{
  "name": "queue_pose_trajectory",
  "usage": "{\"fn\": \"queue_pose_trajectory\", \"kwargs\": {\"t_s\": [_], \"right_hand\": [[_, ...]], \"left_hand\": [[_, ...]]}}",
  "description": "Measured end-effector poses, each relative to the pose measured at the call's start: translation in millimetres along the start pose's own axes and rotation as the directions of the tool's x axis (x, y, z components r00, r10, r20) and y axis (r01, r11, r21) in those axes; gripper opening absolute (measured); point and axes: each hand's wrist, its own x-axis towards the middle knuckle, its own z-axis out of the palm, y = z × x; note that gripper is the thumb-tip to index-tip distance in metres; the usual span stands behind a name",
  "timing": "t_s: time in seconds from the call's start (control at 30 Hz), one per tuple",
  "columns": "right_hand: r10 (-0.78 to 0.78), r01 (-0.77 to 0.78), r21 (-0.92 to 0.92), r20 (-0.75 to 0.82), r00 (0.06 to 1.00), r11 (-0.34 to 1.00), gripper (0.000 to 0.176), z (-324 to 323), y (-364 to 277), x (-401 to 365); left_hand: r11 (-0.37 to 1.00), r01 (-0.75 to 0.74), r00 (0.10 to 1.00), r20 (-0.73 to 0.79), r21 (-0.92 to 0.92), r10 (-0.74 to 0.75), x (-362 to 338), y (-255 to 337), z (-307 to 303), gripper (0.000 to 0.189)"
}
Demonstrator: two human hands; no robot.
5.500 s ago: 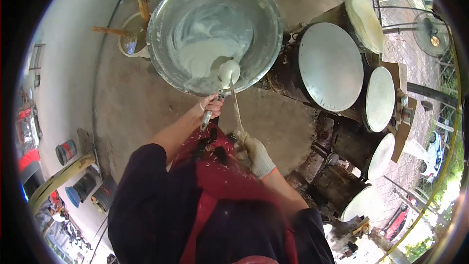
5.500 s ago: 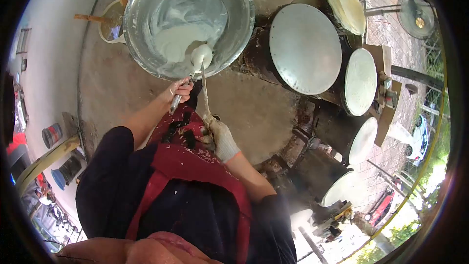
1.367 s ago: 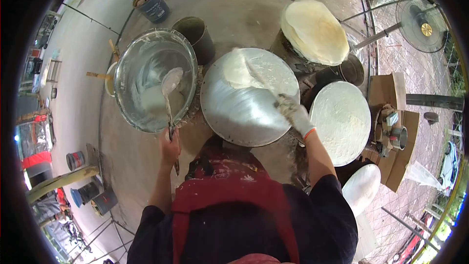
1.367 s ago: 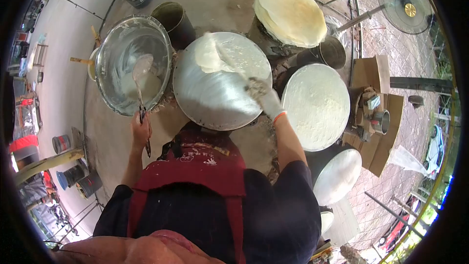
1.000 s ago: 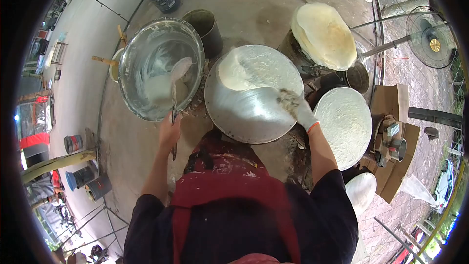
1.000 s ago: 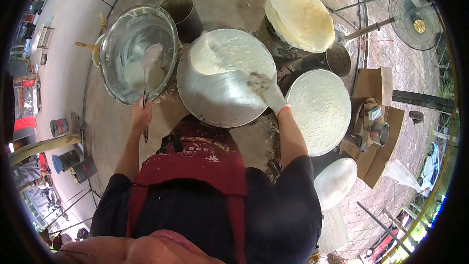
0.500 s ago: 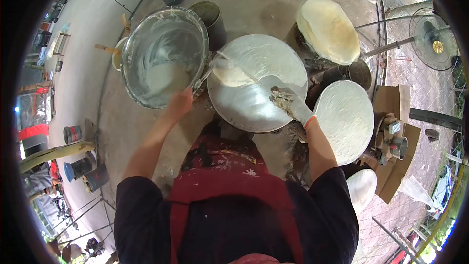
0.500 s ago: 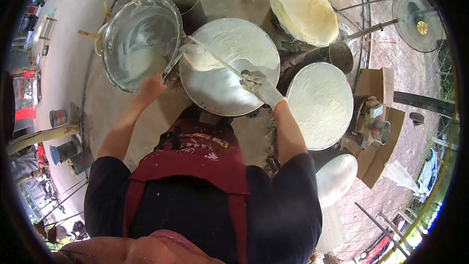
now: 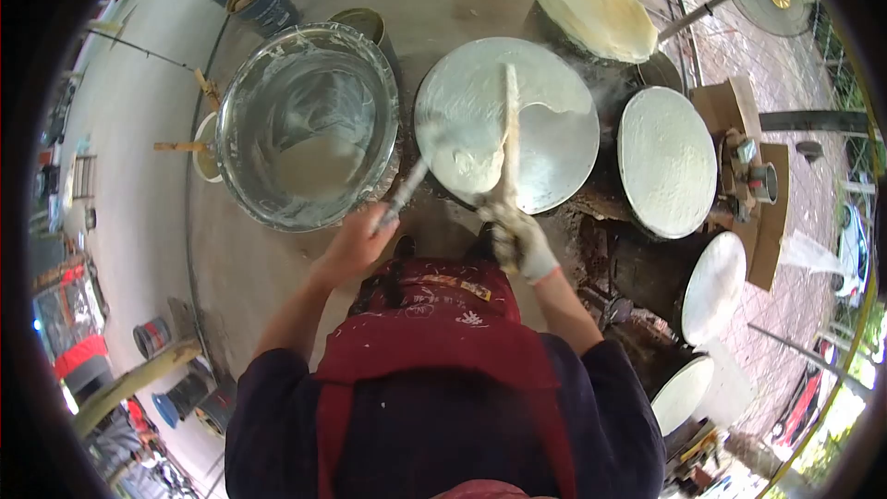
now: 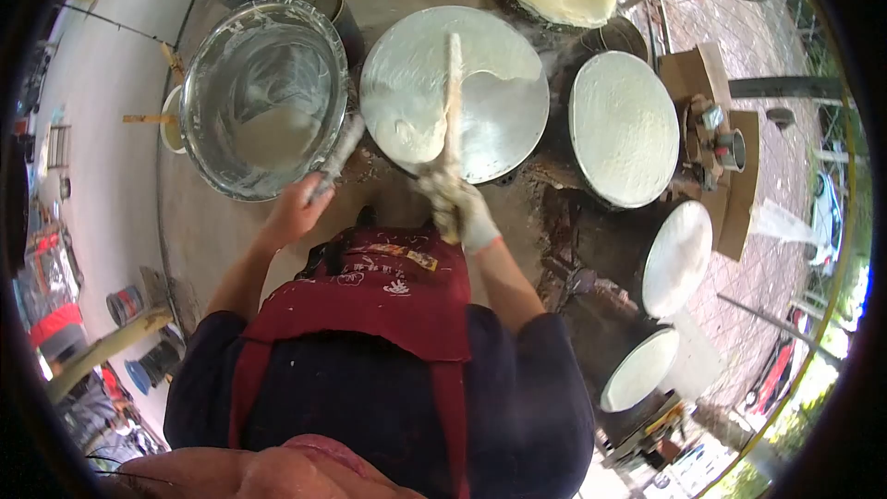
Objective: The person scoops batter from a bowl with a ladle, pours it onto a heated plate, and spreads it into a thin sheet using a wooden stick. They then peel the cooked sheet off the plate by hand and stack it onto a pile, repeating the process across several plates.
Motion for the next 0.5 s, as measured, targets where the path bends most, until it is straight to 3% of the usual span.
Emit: {"fn": "queue_pose_trajectory", "kwargs": {"t_s": [0.1, 0.13, 0.2, 0.3, 0.37, 0.43, 0.5], "right_hand": [[-0.159, 0.154, -0.042, -0.235, 0.959, 0.987, 0.030, 95.7, 66.2, 98.4], [-0.332, 0.257, -0.257, -0.313, 0.890, 0.932, 0.031, 97.5, 86.0, 124.6], [-0.661, 0.335, -0.655, -0.342, 0.668, 0.678, 0.033, 96.5, 115.8, 156.9], [-0.536, -0.076, -0.682, -0.635, 0.556, 0.728, 0.034, 86.3, 108.3, 123.9], [-0.653, 0.140, -0.686, -0.582, 0.484, 0.714, 0.028, 51.1, 117.8, 113.5], [-0.366, 0.171, -0.332, -0.720, 0.589, 0.928, 0.021, 47.2, 102.6, 93.5], [-0.397, 0.242, -0.316, -0.681, 0.615, 0.917, 0.022, 64.4, 93.0, 79.3]], "left_hand": [[0.976, 0.049, 0.958, -0.266, -0.212, -0.106, -17.1, -36.6, -42.3, 0.013], [0.959, 0.066, 0.925, -0.343, -0.275, -0.162, -22.4, -50.1, -55.7, 0.013], [0.957, 0.067, 0.928, -0.333, -0.283, -0.164, -37.7, -77.3, -74.8, 0.014], [0.880, 0.151, 0.920, -0.263, -0.450, -0.292, -63.9, -96.6, -89.1, 0.016], [0.817, 0.207, 0.903, -0.216, -0.538, -0.371, -80.9, -102.4, -89.7, 0.016], [0.793, 0.228, 0.886, -0.217, -0.565, -0.410, -92.3, -107.9, -87.4, 0.016], [0.751, 0.218, 0.865, -0.234, -0.623, -0.444, -100.6, -114.5, -80.3, 0.016]]}}
